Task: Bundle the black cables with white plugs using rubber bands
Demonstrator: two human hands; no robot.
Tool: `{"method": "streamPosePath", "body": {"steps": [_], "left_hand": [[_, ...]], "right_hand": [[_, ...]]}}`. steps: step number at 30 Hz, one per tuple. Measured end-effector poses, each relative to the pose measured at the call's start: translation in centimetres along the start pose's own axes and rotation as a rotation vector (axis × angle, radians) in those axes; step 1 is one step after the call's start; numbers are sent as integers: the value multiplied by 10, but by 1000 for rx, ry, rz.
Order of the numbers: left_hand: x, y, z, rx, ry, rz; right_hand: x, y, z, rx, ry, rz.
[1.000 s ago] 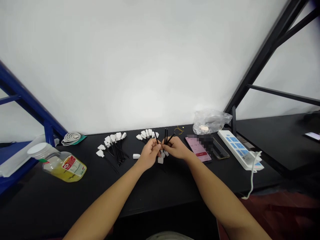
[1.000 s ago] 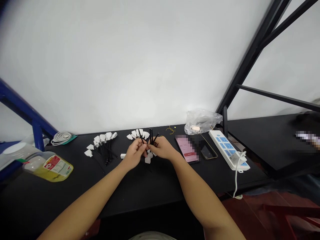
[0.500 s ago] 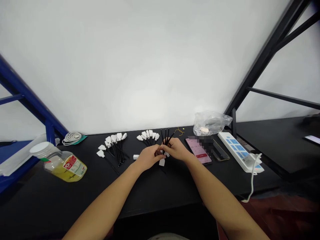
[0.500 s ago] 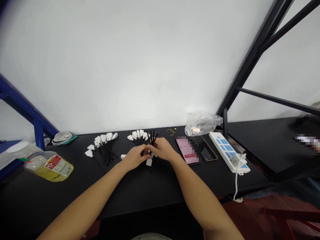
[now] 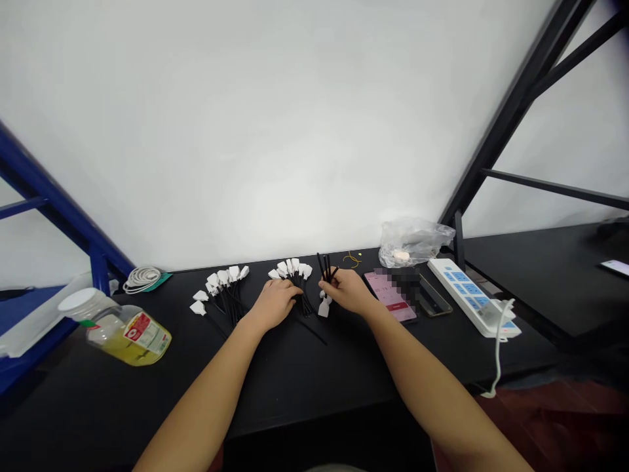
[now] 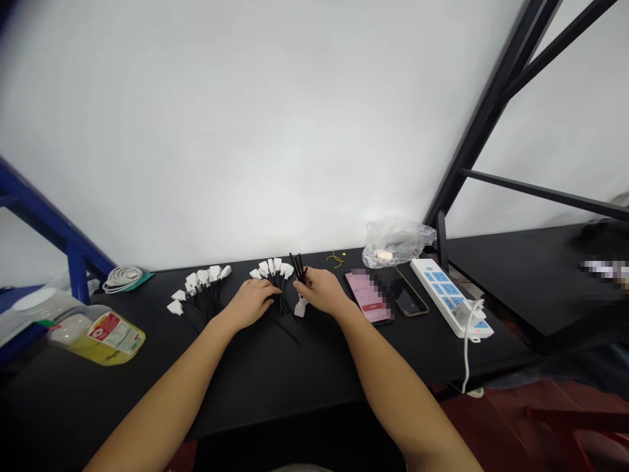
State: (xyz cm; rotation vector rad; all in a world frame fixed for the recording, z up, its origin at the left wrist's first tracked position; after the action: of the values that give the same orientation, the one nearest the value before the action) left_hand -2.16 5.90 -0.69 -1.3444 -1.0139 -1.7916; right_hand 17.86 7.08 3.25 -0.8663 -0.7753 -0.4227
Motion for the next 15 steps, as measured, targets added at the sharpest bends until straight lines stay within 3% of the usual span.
{"method": "streamPosePath", "body": {"steps": [9,15], "left_hand": [[6,8,1,-4,-6,-84],[17,-20,-8,120,-144,-182]], "right_hand": [[-3,4,-1,11,4,13],[-3,4,-1,6,-2,13]]}}
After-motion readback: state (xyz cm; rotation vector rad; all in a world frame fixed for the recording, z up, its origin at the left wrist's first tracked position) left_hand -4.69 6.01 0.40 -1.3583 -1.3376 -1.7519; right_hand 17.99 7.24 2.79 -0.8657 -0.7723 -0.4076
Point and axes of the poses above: each hand's wrist, its own z-axis towards the middle knuckle, its own x-axis out of the back of the hand, y = z × x, the point moved 5 cm from there along z, towards the middle knuckle, and after that the axes turned 4 degrees about x, right-handed, at the moved point
